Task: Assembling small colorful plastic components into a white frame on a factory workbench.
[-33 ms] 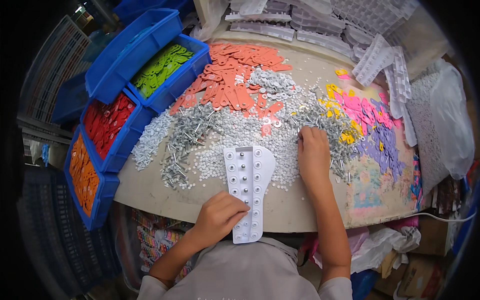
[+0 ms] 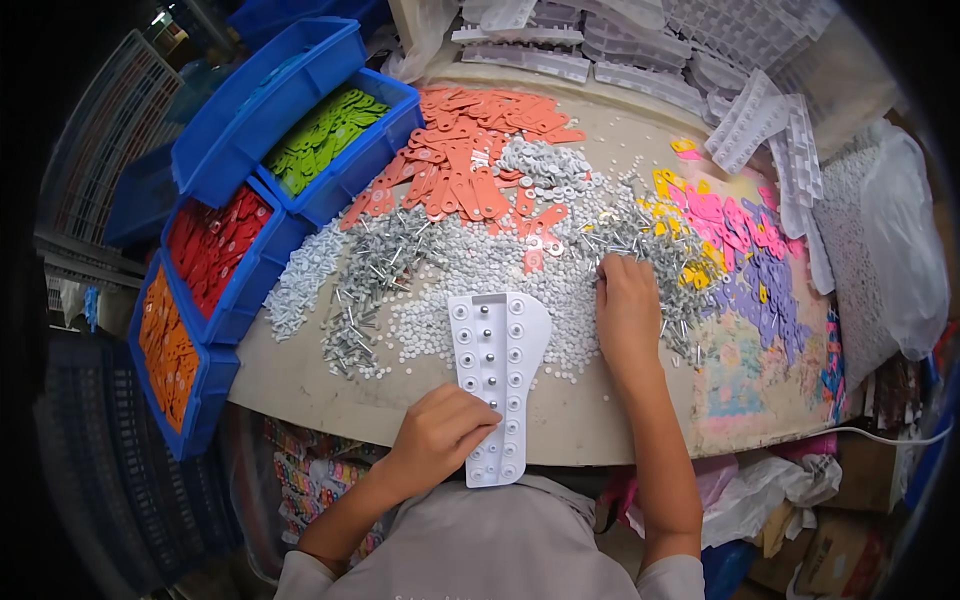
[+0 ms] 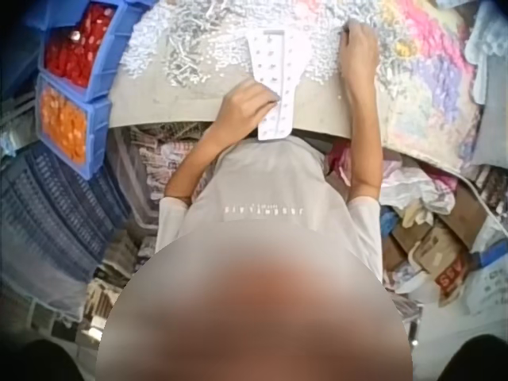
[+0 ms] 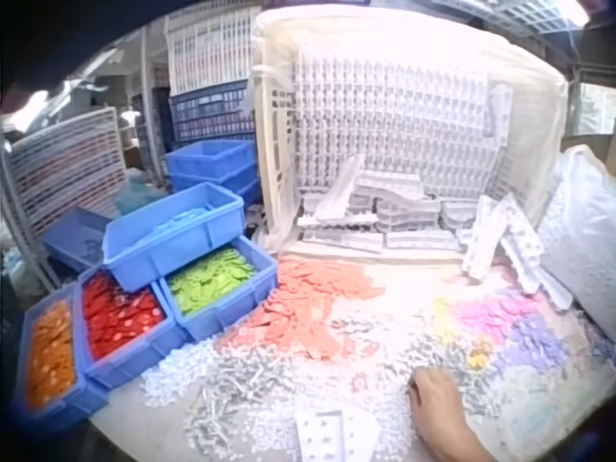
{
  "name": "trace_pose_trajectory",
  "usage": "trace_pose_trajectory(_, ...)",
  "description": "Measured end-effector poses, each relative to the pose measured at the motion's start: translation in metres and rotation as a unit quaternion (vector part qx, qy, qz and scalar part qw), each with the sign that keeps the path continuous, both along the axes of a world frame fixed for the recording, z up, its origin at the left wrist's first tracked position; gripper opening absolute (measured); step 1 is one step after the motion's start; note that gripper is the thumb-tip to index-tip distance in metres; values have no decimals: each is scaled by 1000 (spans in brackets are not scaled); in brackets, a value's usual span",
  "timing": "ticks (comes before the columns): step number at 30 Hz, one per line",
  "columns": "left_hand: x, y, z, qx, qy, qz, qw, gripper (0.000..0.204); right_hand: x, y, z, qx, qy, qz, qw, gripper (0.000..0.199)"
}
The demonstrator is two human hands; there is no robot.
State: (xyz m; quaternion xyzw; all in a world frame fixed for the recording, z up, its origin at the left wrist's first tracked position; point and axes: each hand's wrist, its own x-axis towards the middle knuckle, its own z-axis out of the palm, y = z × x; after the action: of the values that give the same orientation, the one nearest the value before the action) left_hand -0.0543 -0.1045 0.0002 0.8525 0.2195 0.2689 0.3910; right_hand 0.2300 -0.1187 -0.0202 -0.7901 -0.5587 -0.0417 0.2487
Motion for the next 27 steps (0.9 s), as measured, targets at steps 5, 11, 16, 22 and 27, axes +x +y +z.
trace_pose_trajectory(5, 0, -4, 0, 103, 61, -35, 992, 19, 0, -4, -1, -9, 16, 4, 1000, 19)
trace_pose_trajectory(11, -3, 0, 9, 99, 68, -55, 991, 21, -4, -21, 12, -27, 32, 3, 999, 29)
trace_pose_trajectory(16, -7, 1, 12, 72, 80, -87, 990, 30, -12, -44, 17, 60, 69, 10, 996, 24)
trace_pose_trajectory(22, -12, -5, 14, 115, 108, -80, 984, 36, -43, -81, 25, 101, 145, 20, 984, 19)
trace_pose_trajectory(27, -19, -11, 14, 157, 134, -74, 976, 43, -73, -98, 32, 100, 192, 30, 976, 17)
